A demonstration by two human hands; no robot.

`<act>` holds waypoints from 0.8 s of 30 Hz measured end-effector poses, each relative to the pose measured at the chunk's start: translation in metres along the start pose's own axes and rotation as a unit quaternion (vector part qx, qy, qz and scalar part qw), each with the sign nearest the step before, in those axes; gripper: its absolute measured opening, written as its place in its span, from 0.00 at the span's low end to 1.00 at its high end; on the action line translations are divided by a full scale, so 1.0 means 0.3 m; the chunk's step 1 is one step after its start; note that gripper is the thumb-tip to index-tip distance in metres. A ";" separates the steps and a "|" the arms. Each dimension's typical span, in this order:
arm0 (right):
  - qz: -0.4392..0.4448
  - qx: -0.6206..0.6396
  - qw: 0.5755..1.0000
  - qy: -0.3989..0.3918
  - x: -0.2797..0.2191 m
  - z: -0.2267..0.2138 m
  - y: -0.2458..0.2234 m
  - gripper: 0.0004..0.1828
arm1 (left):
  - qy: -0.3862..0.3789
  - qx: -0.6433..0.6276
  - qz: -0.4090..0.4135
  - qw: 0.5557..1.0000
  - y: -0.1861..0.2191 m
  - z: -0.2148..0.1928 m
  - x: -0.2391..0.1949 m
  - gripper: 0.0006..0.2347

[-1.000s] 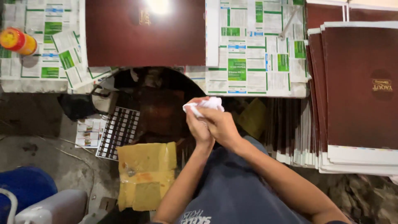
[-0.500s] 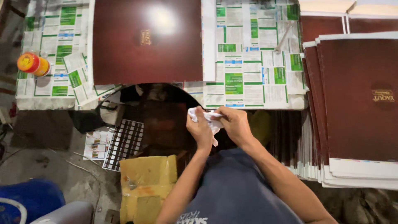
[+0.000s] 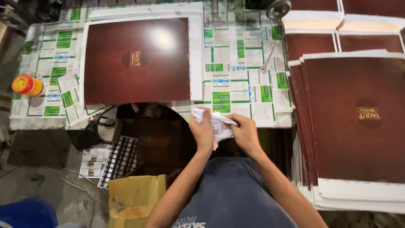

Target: The person is cleaning and smoothing printed menu covers or folders using a cloth in a print shop finishing area.

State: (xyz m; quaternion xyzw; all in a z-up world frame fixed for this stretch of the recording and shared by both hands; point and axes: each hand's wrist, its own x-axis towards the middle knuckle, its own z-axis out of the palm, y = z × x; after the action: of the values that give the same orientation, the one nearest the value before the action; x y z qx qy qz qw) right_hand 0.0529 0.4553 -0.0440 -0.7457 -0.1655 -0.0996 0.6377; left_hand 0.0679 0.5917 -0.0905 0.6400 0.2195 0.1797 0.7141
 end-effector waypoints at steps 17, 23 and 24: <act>0.130 -0.037 0.990 0.028 0.005 -0.144 0.204 0.14 | 0.002 -0.055 -0.062 0.997 -0.149 0.147 0.064 0.16; 0.165 -0.005 0.986 0.036 -0.009 -0.232 0.427 0.25 | -0.137 -0.027 -0.053 0.989 -0.109 0.260 -0.045 0.10; 0.164 -0.007 0.986 0.030 -0.024 -0.239 0.481 0.25 | -0.131 -0.030 -0.053 0.990 -0.110 0.262 -0.053 0.10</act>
State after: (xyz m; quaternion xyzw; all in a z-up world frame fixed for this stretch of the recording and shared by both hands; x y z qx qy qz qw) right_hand 0.1048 0.3648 -0.1671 -0.7637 -0.0217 -0.0170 0.6449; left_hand 0.0964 0.5136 -0.1153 0.6236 0.1521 0.0632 0.7642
